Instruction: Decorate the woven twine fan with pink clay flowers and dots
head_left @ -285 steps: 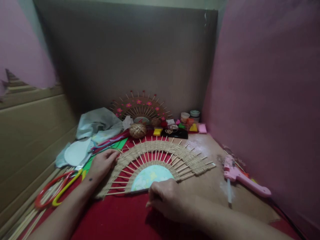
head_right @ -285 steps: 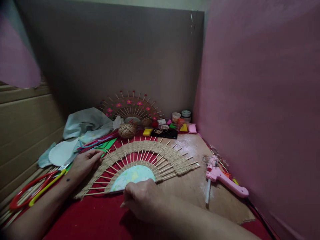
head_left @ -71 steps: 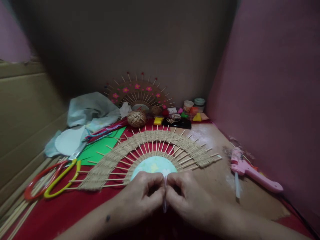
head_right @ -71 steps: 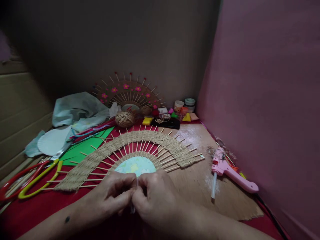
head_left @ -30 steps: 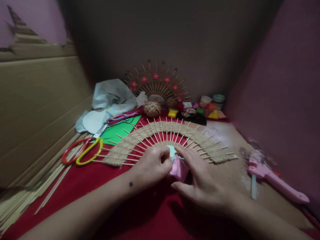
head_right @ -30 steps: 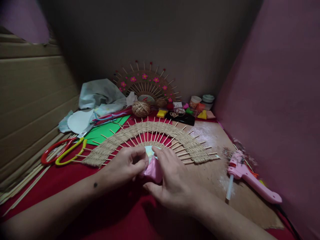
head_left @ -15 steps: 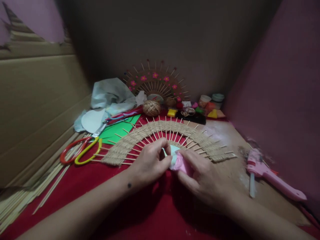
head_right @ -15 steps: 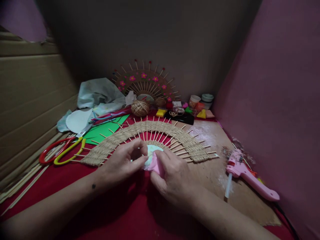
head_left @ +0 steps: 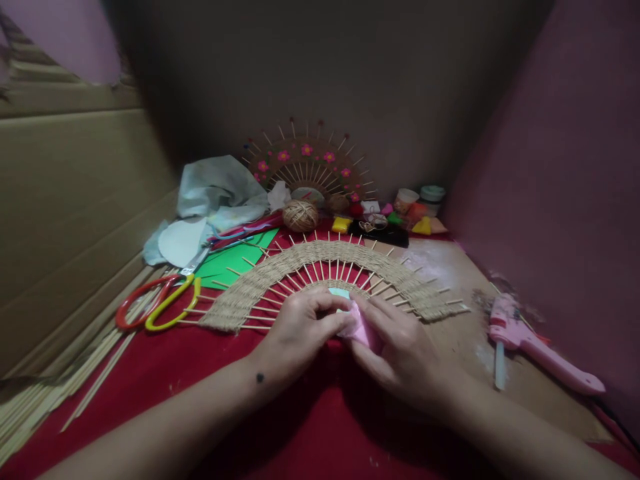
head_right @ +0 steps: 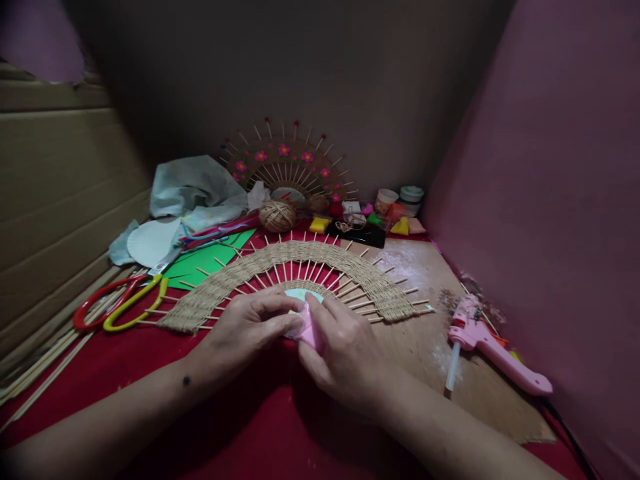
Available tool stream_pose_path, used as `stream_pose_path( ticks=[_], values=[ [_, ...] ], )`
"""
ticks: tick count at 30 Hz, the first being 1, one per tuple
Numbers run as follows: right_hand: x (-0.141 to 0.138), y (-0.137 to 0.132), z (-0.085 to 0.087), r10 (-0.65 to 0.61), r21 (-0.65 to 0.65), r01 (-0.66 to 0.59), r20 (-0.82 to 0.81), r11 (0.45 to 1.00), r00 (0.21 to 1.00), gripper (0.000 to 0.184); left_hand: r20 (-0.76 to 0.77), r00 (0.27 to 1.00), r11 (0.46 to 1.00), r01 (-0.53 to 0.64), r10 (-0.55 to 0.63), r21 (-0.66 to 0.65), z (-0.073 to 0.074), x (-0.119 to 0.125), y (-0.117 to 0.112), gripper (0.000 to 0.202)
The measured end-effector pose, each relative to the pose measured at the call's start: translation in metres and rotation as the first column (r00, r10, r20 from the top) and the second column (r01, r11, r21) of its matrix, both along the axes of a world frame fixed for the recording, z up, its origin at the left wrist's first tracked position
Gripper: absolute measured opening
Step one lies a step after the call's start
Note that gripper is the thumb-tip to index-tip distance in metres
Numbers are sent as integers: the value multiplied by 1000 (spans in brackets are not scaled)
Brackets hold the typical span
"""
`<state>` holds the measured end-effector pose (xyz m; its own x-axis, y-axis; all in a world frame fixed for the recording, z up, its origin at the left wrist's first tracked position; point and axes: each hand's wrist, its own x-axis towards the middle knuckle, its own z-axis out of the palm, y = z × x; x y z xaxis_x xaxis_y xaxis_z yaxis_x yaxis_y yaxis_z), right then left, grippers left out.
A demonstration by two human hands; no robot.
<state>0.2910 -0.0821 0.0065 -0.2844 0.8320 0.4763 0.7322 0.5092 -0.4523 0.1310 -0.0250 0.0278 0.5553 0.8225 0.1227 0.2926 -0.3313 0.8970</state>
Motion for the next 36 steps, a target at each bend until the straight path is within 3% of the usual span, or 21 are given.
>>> stream_pose_path(
  ticks=[4,10,18,23,27,34,36],
  values=[
    [-1,-1,2,31,34,-32,12,999,999,32,12,1000,997,-27,28,-66,0,2,-2,10],
    [-2,-2,3,15,11,-16,52,1000,999,25,-9,1000,998,-2,3,68,-3,0,0,13],
    [0,-2,1,13,-58,-15,-32,998,999,36,-78,985,985,146,-153,-94,9,-7,8,14],
    [1,-2,0,16,-23,-18,-102,1000,995,39,-105,990,995,95,-91,35,12,-8,9,13],
    [0,-1,0,12,-28,-15,-98,999,995,36,-97,992,994,92,-86,56,12,-8,10,13],
    [1,0,-3,13,15,-11,-142,1000,990,52,-105,992,957,97,-71,274,6,-7,11,9],
    [1,0,-4,24,29,-20,-140,999,990,57,-97,993,958,94,-70,272,3,-6,10,10]
  ],
)
